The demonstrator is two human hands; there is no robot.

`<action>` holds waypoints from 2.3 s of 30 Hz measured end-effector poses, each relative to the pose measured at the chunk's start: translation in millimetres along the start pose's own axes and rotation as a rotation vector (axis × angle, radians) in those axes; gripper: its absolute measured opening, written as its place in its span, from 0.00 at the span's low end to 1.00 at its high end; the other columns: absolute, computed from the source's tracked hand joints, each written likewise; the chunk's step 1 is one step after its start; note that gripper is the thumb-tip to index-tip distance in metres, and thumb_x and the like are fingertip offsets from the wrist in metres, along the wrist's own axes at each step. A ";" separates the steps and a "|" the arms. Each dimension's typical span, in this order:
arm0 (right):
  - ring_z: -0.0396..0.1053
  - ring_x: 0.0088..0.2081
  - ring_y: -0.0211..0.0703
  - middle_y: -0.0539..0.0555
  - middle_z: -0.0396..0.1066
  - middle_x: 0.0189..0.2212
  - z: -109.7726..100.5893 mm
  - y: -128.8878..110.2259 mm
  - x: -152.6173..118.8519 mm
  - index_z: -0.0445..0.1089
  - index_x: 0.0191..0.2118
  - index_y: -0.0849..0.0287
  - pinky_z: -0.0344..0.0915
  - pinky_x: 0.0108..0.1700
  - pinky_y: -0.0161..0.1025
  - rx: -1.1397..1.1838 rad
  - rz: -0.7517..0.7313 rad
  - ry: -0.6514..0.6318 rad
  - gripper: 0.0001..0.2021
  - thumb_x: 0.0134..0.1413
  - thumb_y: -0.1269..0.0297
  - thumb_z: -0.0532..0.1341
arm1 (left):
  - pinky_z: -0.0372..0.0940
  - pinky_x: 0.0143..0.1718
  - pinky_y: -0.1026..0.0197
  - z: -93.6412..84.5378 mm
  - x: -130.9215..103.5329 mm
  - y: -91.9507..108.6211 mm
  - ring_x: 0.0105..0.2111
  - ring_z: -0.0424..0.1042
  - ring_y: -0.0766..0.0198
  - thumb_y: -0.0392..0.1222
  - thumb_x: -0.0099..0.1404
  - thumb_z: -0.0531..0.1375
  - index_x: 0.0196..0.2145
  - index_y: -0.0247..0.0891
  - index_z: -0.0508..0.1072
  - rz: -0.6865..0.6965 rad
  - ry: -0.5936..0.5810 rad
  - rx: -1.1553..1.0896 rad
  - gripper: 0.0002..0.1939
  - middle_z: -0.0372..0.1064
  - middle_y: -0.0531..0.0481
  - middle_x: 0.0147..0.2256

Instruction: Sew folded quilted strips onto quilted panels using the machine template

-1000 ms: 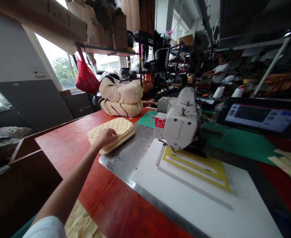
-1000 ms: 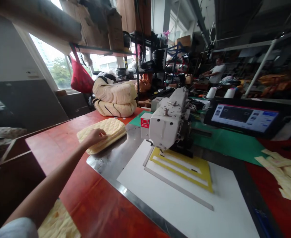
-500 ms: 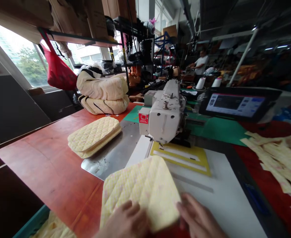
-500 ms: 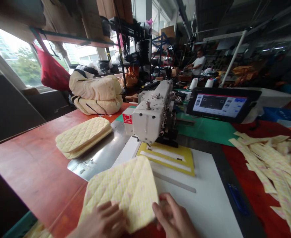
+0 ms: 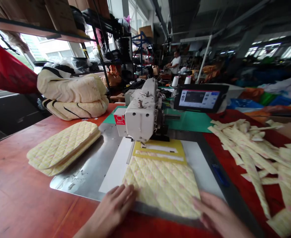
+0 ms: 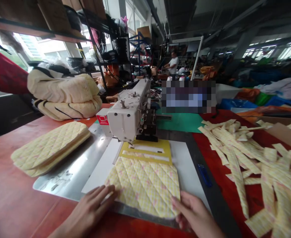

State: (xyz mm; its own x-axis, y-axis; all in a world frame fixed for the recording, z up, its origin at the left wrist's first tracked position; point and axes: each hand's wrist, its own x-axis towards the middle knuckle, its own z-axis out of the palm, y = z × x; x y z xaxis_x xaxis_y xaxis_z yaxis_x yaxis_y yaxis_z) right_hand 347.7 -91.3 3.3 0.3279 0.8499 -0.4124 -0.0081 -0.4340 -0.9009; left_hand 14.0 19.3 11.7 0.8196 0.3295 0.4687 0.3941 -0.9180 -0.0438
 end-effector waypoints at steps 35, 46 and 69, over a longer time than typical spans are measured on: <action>0.73 0.41 0.56 0.61 0.74 0.39 -28.8 15.4 113.3 0.77 0.31 0.56 0.67 0.45 0.52 -0.794 -0.876 0.537 0.28 0.60 0.35 0.57 | 0.62 0.53 0.44 47.7 39.1 -35.9 0.50 0.71 0.50 0.38 0.70 0.60 0.54 0.41 0.73 -0.483 0.017 -0.157 0.15 0.74 0.43 0.53; 0.74 0.40 0.53 0.59 0.74 0.38 -33.9 9.6 107.8 0.77 0.32 0.55 0.71 0.44 0.49 -0.701 -0.801 0.462 0.20 0.59 0.44 0.60 | 0.61 0.49 0.46 42.4 39.4 -32.8 0.48 0.69 0.50 0.39 0.71 0.58 0.51 0.40 0.72 -0.463 0.024 -0.110 0.12 0.73 0.43 0.48; 0.75 0.37 0.59 0.69 0.77 0.34 -177.5 -58.5 87.6 0.76 0.35 0.64 0.64 0.37 0.47 -1.227 -0.151 0.919 0.11 0.57 0.60 0.63 | 0.62 0.44 0.50 62.8 26.6 -45.3 0.46 0.70 0.50 0.49 0.73 0.57 0.50 0.43 0.75 -0.369 0.109 -0.039 0.14 0.74 0.43 0.48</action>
State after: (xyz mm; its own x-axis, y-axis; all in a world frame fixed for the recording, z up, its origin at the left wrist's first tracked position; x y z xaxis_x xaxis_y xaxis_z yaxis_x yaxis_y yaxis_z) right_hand 544.6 -44.5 43.9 0.7080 0.6356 0.3079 0.6836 -0.7262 -0.0730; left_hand 44.0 83.4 -29.2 0.5756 0.6158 0.5381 0.6363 -0.7505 0.1784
